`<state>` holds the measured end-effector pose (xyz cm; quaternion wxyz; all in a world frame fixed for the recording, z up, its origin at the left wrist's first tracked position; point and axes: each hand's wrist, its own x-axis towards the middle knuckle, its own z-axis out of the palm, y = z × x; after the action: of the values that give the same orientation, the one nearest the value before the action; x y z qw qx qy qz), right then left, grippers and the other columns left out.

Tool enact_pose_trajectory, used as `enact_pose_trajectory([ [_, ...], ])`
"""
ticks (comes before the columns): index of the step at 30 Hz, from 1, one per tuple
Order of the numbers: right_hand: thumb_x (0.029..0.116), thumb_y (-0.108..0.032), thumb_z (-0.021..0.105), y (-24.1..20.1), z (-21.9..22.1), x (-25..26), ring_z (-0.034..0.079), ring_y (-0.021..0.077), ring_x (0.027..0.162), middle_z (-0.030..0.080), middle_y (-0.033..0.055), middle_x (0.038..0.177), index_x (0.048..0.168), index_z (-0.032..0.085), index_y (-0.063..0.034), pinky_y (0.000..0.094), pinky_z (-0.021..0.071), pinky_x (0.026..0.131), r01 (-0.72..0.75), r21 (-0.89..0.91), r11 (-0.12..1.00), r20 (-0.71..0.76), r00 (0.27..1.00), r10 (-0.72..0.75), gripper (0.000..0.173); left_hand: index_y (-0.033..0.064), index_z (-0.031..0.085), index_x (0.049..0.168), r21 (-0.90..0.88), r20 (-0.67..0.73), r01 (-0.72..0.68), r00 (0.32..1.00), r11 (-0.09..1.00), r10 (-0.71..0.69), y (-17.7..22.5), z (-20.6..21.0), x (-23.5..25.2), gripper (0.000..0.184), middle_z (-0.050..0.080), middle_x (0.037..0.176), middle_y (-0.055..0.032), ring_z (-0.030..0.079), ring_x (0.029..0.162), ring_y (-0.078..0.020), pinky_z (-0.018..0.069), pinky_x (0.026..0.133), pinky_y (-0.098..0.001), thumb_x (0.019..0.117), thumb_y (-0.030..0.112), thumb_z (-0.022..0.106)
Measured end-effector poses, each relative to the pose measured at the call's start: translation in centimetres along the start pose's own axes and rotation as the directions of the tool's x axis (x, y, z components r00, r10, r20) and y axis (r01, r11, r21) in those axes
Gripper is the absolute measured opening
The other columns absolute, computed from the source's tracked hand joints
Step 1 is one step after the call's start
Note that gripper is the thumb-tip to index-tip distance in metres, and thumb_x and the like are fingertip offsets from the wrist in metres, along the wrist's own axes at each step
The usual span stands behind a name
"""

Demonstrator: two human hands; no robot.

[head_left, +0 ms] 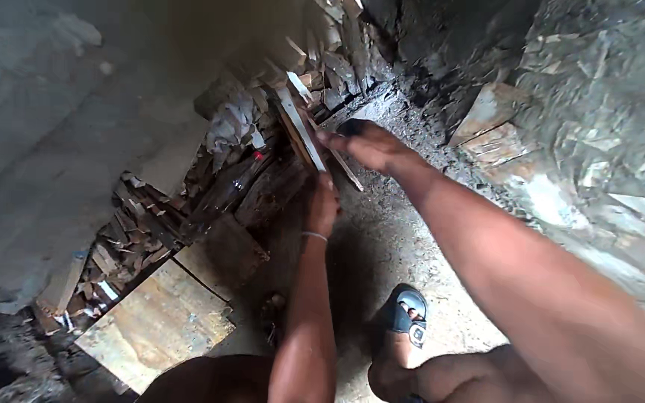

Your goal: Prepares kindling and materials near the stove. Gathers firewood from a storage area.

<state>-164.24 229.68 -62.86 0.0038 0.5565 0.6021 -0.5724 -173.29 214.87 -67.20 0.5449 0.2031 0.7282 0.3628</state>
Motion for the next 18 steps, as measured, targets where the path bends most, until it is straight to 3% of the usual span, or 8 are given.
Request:
enact_pose_trajectory([
  [1, 0.0867, -0.072, 0.065, 0.5, 1.5, 0.6, 0.067, 0.0296, 0.1, 0.07, 0.0139, 0.113, 0.126, 0.067, -0.0138, 0.0567, 0.054, 0.082, 0.007, 0.037, 0.999, 0.042, 0.999, -0.008, 0.07, 0.005, 0.057, 0.126, 0.085, 0.036, -0.055, 0.998, 0.995, 0.052, -0.7, 0.5, -1.3, 0.05, 0.059, 0.081, -0.0099, 0.058, 0.063, -0.0201, 0.0556, 0.06, -0.0402, 0.1109, 0.046, 0.032],
  [3, 0.079, -0.057, 0.081, 1.1, 3.7, 2.7, 0.068, 0.0327, 0.098, 0.071, 0.0151, 0.107, 0.123, 0.066, -0.0114, 0.0618, 0.0549, 0.084, 0.029, -0.053, 0.998, 0.087, 0.996, -0.024, 0.065, 0.0051, 0.063, 0.116, 0.214, 0.185, -0.114, 0.98, 0.97, 0.074, -0.6, -0.1, -2.2, 0.038, 0.065, 0.084, -0.0094, 0.062, 0.067, -0.0184, 0.0575, 0.063, -0.0372, 0.1096, 0.037, 0.044],
  [6, 0.0723, -0.043, 0.088, 3.0, 4.7, 3.1, 0.069, 0.0327, 0.095, 0.071, 0.015, 0.102, 0.117, 0.068, -0.0099, 0.0628, 0.0553, 0.083, 0.014, -0.079, 0.997, 0.117, 0.993, -0.005, 0.059, 0.0069, 0.063, 0.13, 0.387, 0.484, -0.232, 0.875, 0.892, 0.017, 1.6, -5.5, -1.8, 0.035, 0.072, 0.108, -0.0082, 0.069, 0.09, -0.0151, 0.0595, 0.083, -0.0355, 0.1055, 0.031, 0.057],
  [8, 0.0777, -0.034, 0.085, 4.8, 3.6, 2.7, 0.071, 0.0284, 0.088, 0.073, 0.0131, 0.097, 0.113, 0.069, -0.0083, 0.0568, 0.0578, 0.08, 0.026, 0.064, 0.998, 0.155, 0.987, -0.035, 0.046, 0.0038, 0.07, 0.115, 0.607, 0.349, -0.278, 0.935, 0.745, 0.064, 5.4, -8.7, -0.2, 0.035, 0.073, 0.1, -0.0116, 0.071, 0.09, -0.0224, 0.0604, 0.084, -0.0464, 0.1034, 0.036, 0.06],
  [10, 0.0817, -0.028, 0.081, 7.2, 2.8, 2.5, 0.072, 0.0224, 0.083, 0.074, 0.0101, 0.094, 0.109, 0.072, -0.0076, 0.0473, 0.0608, 0.075, 0.034, 0.284, 0.958, 0.216, 0.971, -0.099, 0.036, 0.0015, 0.071, 0.11, 0.754, 0.046, -0.199, 0.967, 0.626, 0.251, 10.2, -10.4, 2.7, 0.04, 0.071, 0.101, -0.0177, 0.069, 0.095, -0.0313, 0.0549, 0.089, -0.0576, 0.103, 0.039, 0.059],
  [13, 0.0868, -0.035, 0.071, 9.9, 3.0, 1.6, 0.067, 0.0126, 0.073, 0.07, 0.0028, 0.084, 0.099, 0.071, -0.0111, 0.0356, 0.0581, 0.064, 0.032, 0.506, 0.862, 0.245, 0.953, -0.18, 0.027, 0.0044, 0.059, 0.133, 0.837, -0.288, -0.102, 0.753, 0.538, 0.591, 16.7, -10.4, 9.0, 0.048, 0.067, 0.125, -0.0172, 0.064, 0.119, -0.0307, 0.0483, 0.104, -0.0537, 0.0992, 0.038, 0.055],
  [15, 0.0852, -0.031, 0.068, 11.5, 3.4, 0.8, 0.067, 0.0083, 0.073, 0.07, -0.0006, 0.084, 0.099, 0.068, -0.0134, 0.03, 0.0589, 0.064, 0.02, 0.653, 0.757, 0.259, 0.934, -0.247, 0.023, 0.0027, 0.042, 0.151, 0.867, -0.323, -0.033, 0.723, 0.497, 0.611, 20.1, -9.6, 12.3, 0.064, 0.056, 0.145, -0.0203, 0.052, 0.137, -0.0338, 0.0399, 0.113, -0.0542, 0.1011, 0.041, 0.053],
  [18, 0.081, -0.037, 0.073, 13.0, 4.1, -0.2, 0.068, 0.0096, 0.071, 0.071, 0.0018, 0.085, 0.104, 0.067, -0.014, 0.0289, 0.0584, 0.061, -0.049, 0.763, 0.644, 0.272, 0.929, -0.252, 0.033, -0.0053, 0.045, 0.148, 0.917, -0.21, -0.021, 0.824, 0.399, 0.526, 22.8, -8.1, 14.1, 0.059, 0.051, 0.147, -0.0281, 0.048, 0.14, -0.0397, 0.0352, 0.116, -0.055, 0.1032, 0.032, 0.055],
])
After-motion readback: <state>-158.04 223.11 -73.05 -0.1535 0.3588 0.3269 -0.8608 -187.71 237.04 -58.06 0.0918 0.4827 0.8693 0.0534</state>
